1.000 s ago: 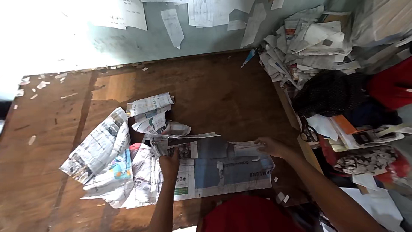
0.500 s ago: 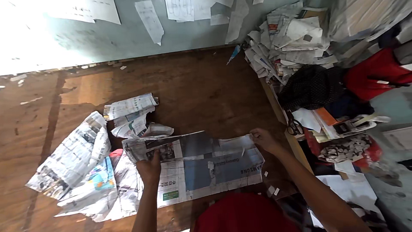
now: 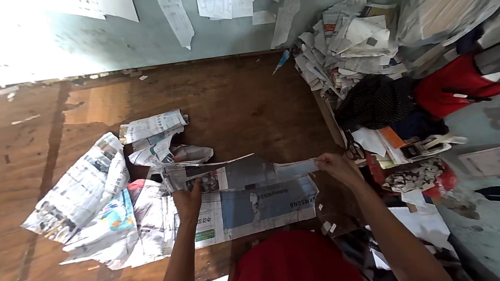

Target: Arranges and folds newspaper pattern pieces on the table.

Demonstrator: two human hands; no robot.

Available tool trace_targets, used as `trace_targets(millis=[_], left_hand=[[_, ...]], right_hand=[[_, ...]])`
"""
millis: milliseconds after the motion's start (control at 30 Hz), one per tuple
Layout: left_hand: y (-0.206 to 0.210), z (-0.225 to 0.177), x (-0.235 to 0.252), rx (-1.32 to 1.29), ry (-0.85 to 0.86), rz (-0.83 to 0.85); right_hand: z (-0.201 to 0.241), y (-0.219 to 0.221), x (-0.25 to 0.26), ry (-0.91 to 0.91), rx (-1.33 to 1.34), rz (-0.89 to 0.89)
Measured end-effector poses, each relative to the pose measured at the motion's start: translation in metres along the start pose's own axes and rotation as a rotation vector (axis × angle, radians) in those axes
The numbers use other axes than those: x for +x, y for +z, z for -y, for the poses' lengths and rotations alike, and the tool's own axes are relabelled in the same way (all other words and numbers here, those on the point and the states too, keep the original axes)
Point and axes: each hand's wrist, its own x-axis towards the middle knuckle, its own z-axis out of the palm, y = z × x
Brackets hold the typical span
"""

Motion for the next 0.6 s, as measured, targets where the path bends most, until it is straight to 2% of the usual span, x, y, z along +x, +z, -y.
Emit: trace_targets(millis=[100,233,600], left_hand=[[-0.007,0.003,0.001,0.052,-0.002,-0.009],[-0.016,0.009,0.003,0.063,-0.016,-0.026],[-0.021,0.010,0.011,0.063,-0.013,-0.015]], right_hand=[[-0.019,0.026,0.015,0.061,-0.008,0.010],[-0.020,0.047,0.019,0.053,-0.046,0.038],[-0.015,0.049,0.032,0.099,-0.145,0.081]])
